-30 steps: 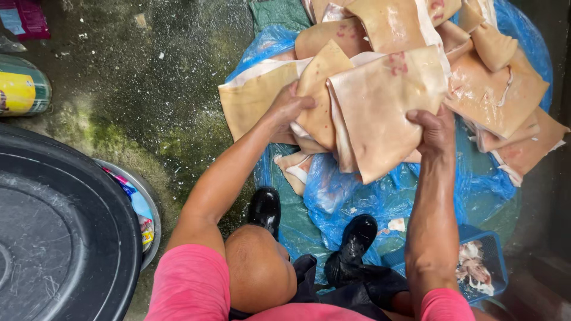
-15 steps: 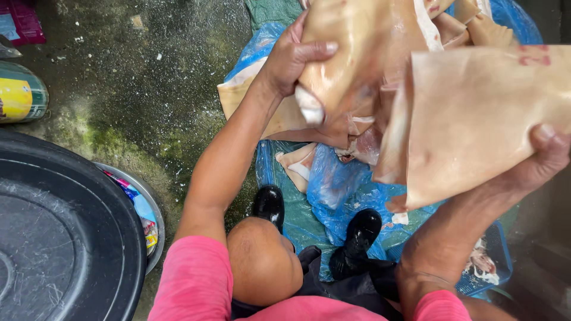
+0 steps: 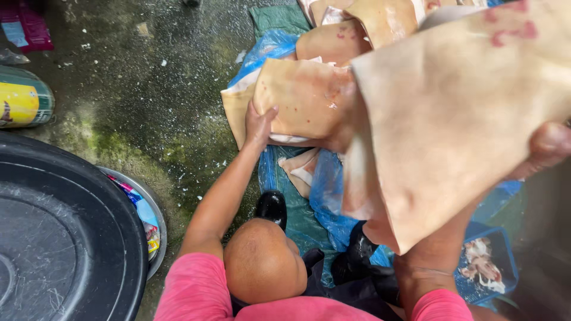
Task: The person picks up stacks of raw meat from a blue plastic sheet, washes them by hand in a green bucket of water, and places the cleaned pieces into a blue plastic basket. The process is repeated for multiple batches of meat.
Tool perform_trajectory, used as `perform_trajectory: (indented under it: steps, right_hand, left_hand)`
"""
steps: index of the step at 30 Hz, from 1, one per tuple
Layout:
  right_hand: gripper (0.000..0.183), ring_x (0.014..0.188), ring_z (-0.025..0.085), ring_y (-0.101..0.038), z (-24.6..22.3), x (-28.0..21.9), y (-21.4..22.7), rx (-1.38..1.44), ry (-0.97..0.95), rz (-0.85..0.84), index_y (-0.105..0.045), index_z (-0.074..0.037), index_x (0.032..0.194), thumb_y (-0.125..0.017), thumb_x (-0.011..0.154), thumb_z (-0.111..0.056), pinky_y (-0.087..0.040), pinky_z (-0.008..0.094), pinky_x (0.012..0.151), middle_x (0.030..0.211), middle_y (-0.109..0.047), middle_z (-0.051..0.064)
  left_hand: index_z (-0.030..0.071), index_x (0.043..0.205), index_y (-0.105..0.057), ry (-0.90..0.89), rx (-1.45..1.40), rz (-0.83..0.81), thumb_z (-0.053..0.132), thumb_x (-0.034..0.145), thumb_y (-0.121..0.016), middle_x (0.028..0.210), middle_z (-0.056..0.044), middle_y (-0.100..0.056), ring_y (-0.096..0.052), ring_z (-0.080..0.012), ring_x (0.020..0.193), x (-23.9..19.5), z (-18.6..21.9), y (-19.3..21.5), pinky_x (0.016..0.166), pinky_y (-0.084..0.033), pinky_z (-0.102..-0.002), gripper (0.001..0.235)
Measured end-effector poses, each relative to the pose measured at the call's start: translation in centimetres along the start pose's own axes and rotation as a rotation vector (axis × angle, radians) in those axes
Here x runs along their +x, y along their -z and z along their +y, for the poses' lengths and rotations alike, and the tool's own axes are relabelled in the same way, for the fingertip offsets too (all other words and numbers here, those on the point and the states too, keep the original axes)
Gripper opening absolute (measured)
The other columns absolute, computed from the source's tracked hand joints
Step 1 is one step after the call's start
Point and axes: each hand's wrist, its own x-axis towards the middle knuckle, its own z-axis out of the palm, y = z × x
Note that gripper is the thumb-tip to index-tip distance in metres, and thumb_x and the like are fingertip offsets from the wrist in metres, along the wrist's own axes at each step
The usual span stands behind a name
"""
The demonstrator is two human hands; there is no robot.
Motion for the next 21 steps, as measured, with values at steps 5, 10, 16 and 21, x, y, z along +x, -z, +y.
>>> perform_trajectory:
  steps: [5, 10, 16, 21]
  right_hand:
    - [0.063, 0.124, 0.032, -0.065, 11.3, 1.1, -7.1, -0.197, -0.124, -0.152, -0.054, 0.001, 0.142, -0.083, 0.086, -0.007, -0.052, 0.044, 0.111, 0.134, -0.066, 0.018]
    - [0.066, 0.122, 0.032, -0.062, 19.1, -1.1, -9.5, -0.628, -0.065, -0.074, -0.053, 0.002, 0.139, -0.089, 0.086, -0.013, -0.049, 0.045, 0.108, 0.132, -0.063, 0.019]
    - [0.074, 0.112, 0.028, -0.06, 18.0, -3.2, -9.5, -0.59, -0.382, 0.027, -0.049, 0.008, 0.136, -0.088, 0.084, -0.028, -0.047, 0.04, 0.095, 0.125, -0.062, 0.019]
    - [0.072, 0.112, 0.02, -0.065, 14.6, -2.5, -9.6, -0.39, -0.637, -0.242, -0.057, 0.004, 0.139, -0.074, 0.087, -0.042, -0.049, 0.031, 0.097, 0.125, -0.069, 0.011]
  left_hand:
    - [0.008, 0.136, -0.061, -0.23, 0.707, 0.105, 0.048, 0.091, -0.074, 0.13, -0.021, -0.068, -0.055, -0.0373, 0.13, 2.3, -1.7, 4.6, 0.111, -0.043, -0.047, 0.062]
    - [0.008, 0.157, -0.027, 0.187, 0.363, 0.287, 0.077, 0.08, -0.068, 0.152, -0.026, -0.028, -0.021, -0.0428, 0.146, 3.8, -1.5, 7.5, 0.114, -0.024, -0.061, 0.111]
    - [0.005, 0.157, -0.03, 0.299, 0.855, 0.193, 0.081, 0.064, -0.075, 0.155, -0.028, -0.037, -0.031, -0.0459, 0.146, 3.4, 1.9, 8.8, 0.118, -0.023, -0.064, 0.128]
    - [-0.011, 0.147, -0.025, 0.203, 0.515, 0.098, 0.077, 0.05, -0.08, 0.144, -0.033, -0.046, -0.053, -0.0434, 0.134, 3.4, 2.4, 7.1, 0.113, -0.045, -0.046, 0.142]
